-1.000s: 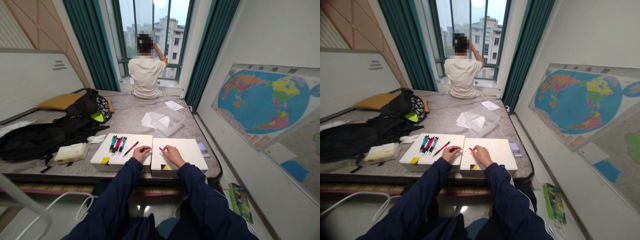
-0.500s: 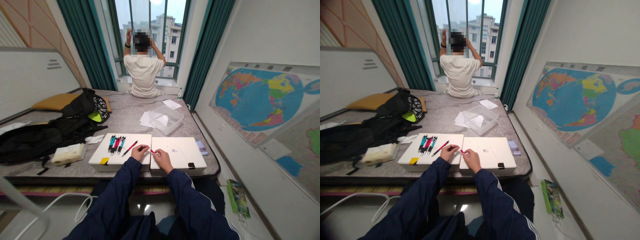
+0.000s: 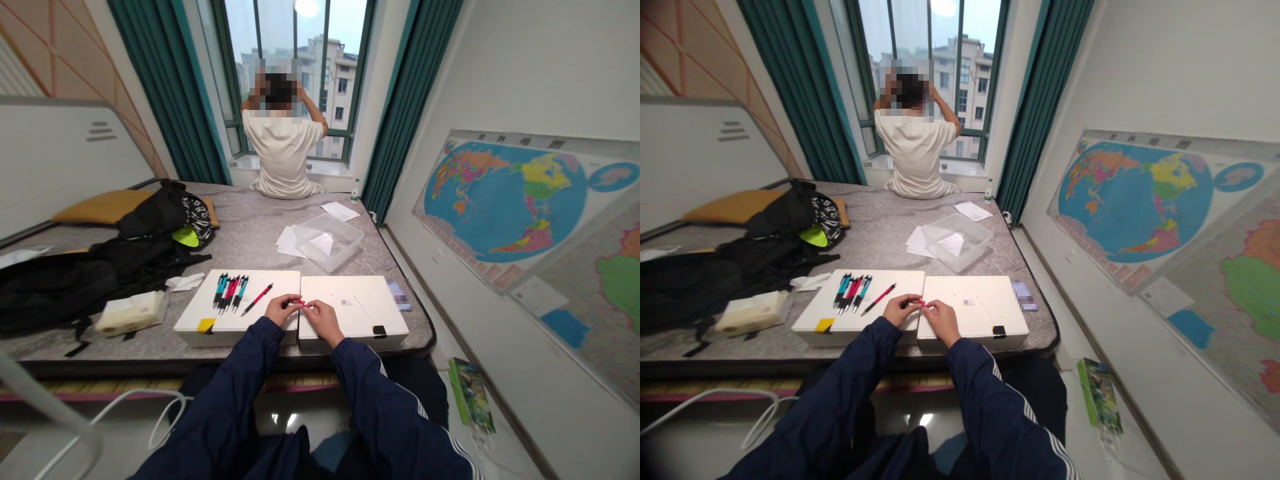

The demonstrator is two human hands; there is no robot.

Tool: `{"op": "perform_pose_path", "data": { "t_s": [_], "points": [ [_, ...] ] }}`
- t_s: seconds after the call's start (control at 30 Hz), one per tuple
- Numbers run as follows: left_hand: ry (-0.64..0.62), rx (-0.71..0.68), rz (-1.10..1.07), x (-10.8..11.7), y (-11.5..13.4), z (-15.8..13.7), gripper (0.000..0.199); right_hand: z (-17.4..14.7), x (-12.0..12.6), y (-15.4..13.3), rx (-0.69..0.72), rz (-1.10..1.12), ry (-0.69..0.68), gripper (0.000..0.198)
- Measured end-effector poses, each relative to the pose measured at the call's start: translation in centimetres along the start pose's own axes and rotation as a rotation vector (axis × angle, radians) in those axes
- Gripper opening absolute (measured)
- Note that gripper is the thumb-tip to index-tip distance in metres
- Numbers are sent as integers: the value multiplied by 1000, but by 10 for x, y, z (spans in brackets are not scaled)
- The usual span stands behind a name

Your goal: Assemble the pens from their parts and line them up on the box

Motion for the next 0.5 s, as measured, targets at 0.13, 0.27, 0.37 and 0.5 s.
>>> {"op": "perform_pose_path", "data": {
  "t_s": [0.13, 0.27, 0.37, 0.5],
  "points": [
    [57, -12, 25, 3, -1, 1, 37, 4, 2, 2, 0, 2, -32, 32],
    [188, 17, -41, 8, 4, 1, 43, 17, 18, 15, -139, -217, 110, 25],
    [227, 57, -95, 9, 8, 0, 50, 29, 34, 29, -259, -417, 161, 23],
    [245, 88, -141, 8, 8, 0, 51, 40, 40, 37, -287, -525, 62, 24]
  ]
}}
Point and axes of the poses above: each hand's wrist, its own z-axis towards the middle knuckle, its own x-axis out of the back of the hand, y = z × x, the point moved 1 cm from there along z, towards the middle knuckle, and after that the axes turned 9 degrees about -z, right-handed, at the moved point
